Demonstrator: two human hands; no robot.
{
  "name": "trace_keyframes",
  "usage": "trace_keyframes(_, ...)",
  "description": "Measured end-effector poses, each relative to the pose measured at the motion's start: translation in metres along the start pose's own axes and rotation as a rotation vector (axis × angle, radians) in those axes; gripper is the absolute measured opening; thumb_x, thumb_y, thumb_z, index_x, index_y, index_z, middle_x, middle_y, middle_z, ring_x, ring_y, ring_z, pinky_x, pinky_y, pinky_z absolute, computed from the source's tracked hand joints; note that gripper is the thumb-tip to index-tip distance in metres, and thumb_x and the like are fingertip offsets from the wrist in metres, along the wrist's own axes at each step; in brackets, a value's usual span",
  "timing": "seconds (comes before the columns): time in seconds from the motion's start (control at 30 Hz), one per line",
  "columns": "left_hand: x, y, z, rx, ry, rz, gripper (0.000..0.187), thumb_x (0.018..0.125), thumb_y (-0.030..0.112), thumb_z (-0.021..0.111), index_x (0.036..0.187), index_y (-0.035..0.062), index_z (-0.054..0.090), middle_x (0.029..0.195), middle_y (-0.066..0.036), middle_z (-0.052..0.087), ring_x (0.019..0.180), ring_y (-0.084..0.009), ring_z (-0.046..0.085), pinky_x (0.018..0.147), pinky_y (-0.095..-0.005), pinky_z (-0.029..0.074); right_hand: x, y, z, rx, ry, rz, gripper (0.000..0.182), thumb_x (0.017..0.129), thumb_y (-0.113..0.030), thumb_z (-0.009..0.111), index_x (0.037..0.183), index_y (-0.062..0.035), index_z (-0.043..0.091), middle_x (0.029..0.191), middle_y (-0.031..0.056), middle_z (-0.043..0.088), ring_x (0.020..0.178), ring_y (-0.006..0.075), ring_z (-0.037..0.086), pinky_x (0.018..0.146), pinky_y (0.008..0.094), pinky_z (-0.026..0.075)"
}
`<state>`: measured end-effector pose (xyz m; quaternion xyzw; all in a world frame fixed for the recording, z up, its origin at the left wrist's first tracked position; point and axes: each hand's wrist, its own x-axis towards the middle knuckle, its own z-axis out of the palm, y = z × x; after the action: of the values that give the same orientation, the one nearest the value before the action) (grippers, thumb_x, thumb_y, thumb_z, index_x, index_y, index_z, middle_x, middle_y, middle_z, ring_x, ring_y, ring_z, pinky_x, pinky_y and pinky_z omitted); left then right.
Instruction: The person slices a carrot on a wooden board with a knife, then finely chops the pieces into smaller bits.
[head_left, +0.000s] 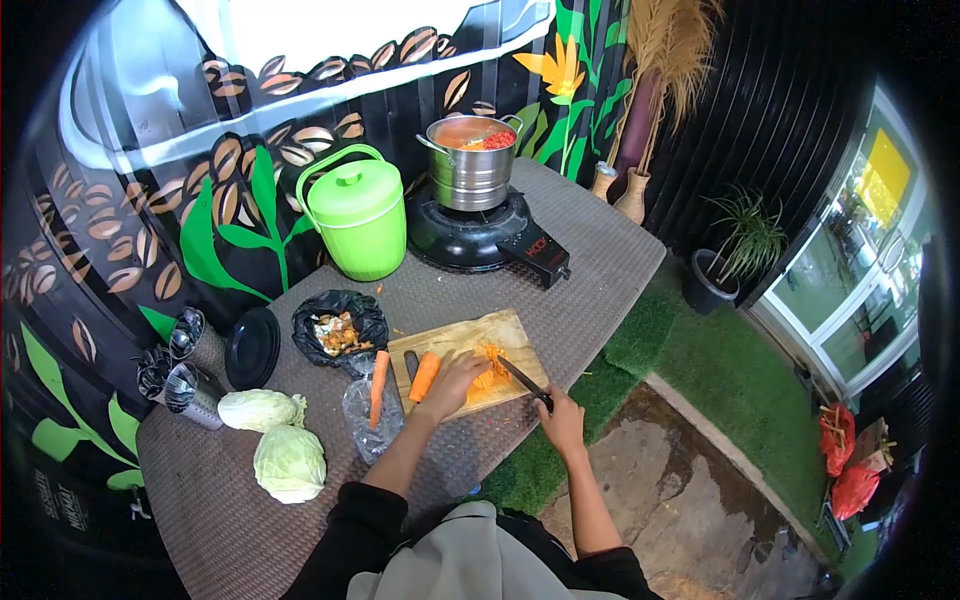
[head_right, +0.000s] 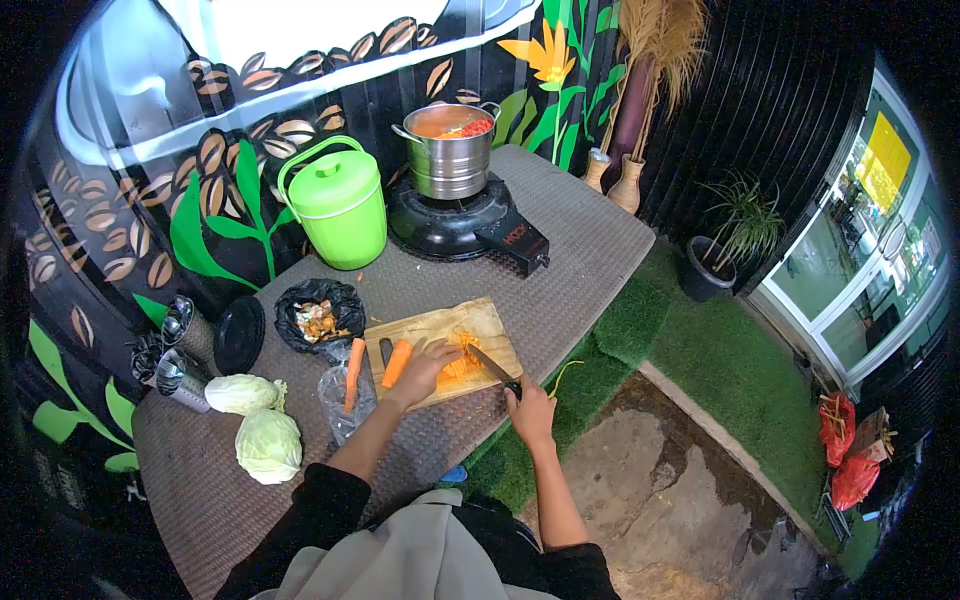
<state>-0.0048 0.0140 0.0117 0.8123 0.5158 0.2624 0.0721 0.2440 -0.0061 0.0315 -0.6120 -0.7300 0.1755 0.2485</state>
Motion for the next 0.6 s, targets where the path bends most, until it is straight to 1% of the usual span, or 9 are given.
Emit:
trace_keyframes(0.13,0.003,-0.003,0.005,-0.085,-0.135,0.077,0.060,0.072,-0.014,0.047,0.126,0.0103,0.055,0.132,-0.009,0.051,0.133,-0.0261,0.036,0.115,-0.0490,0.015,-0.001,-0.001,0.001,0.059,-0.032,0.052,0.026,0.086,-0.023,0.063,0.103,-0.0047,0.056,0.095,0.0140,0.067,0.091,0.0349,0.063,0.075,0.0501,0.043)
trace_keyframes(0.2,0.004,-0.003,0.004,-0.115,-0.231,-0.023,0.058,0.071,-0.014,0.049,0.124,0.0079,0.057,0.131,-0.009,0.052,0.129,-0.0247,0.040,0.114,-0.0467,0.020,-0.002,0.001,0.002,0.076,-0.016,0.055,0.027,0.086,-0.023,0.063,0.104,-0.0046,0.056,0.094,0.0144,0.067,0.090,0.0351,0.063,0.075,0.0497,0.044)
trace_keyframes(0.23,0.007,-0.005,0.004,-0.117,-0.232,-0.020,0.058,0.071,-0.014,0.049,0.124,0.0079,0.057,0.131,-0.009,0.052,0.129,-0.0247,0.040,0.114,-0.0467,0.020,-0.003,0.002,0.003,0.093,-0.004,0.055,0.027,0.086,-0.023,0.063,0.105,-0.0046,0.055,0.093,0.0148,0.067,0.090,0.0354,0.063,0.075,0.0494,0.044)
trace_keyframes(0.27,0.012,-0.008,0.003,-0.156,-0.271,0.003,0.059,0.071,-0.015,0.048,0.125,0.0079,0.056,0.132,-0.010,0.051,0.128,-0.0276,0.041,0.113,-0.0438,0.023,-0.003,0.003,0.004,0.092,-0.003,0.056,0.027,0.086,-0.023,0.063,0.105,-0.0046,0.055,0.093,0.0148,0.067,0.090,0.0354,0.063,0.075,0.0494,0.044)
trace_keyframes(0.3,0.016,-0.011,0.002,-0.194,-0.310,0.026,0.060,0.071,-0.016,0.047,0.125,0.0080,0.056,0.133,-0.010,0.050,0.126,-0.0304,0.042,0.112,-0.0408,0.026,-0.004,0.003,0.006,0.079,0.060,0.019,0.025,0.085,-0.024,0.064,0.099,-0.0039,0.057,0.084,0.0159,0.066,0.082,0.0361,0.063,0.071,0.0476,0.045)
trace_keyframes(0.33,0.018,-0.011,0.003,-0.195,-0.311,0.027,0.060,0.071,-0.016,0.047,0.125,0.0080,0.056,0.133,-0.010,0.050,0.126,-0.0304,0.042,0.112,-0.0408,0.026,-0.004,0.003,0.008,0.066,0.123,-0.018,0.024,0.084,-0.024,0.065,0.093,-0.0033,0.058,0.075,0.0169,0.064,0.074,0.0369,0.063,0.067,0.0459,0.047)
trace_keyframes(0.4,0.021,-0.012,0.003,-0.217,-0.353,0.000,0.056,0.071,-0.014,0.052,0.123,0.0061,0.057,0.131,-0.010,0.051,0.123,-0.0311,0.043,0.108,-0.0383,0.032,-0.004,0.003,0.008,0.071,0.109,-0.020,0.024,0.084,-0.024,0.065,0.093,-0.0032,0.058,0.075,0.0171,0.064,0.074,0.0370,0.063,0.067,0.0457,0.047)
trace_keyframes(0.53,0.022,-0.015,0.004,-0.230,-0.342,0.010,0.053,0.072,-0.011,0.058,0.123,0.0056,0.057,0.126,-0.011,0.053,0.120,-0.0314,0.043,0.106,-0.0388,0.034,-0.007,-0.001,0.008,0.103,0.100,-0.031,0.024,0.084,-0.024,0.065,0.092,-0.0029,0.057,0.074,0.0178,0.064,0.074,0.0376,0.063,0.066,0.0453,0.047)
trace_keyframes(0.6,0.021,-0.018,0.005,-0.232,-0.264,0.019,0.053,0.069,-0.011,0.062,0.118,0.0078,0.061,0.120,-0.008,0.057,0.113,-0.0295,0.047,0.101,-0.0363,0.038,-0.009,-0.002,0.010,0.107,0.078,-0.022,0.025,0.084,-0.024,0.065,0.092,-0.0028,0.057,0.074,0.0181,0.064,0.074,0.0377,0.063,0.066,0.0455,0.048)
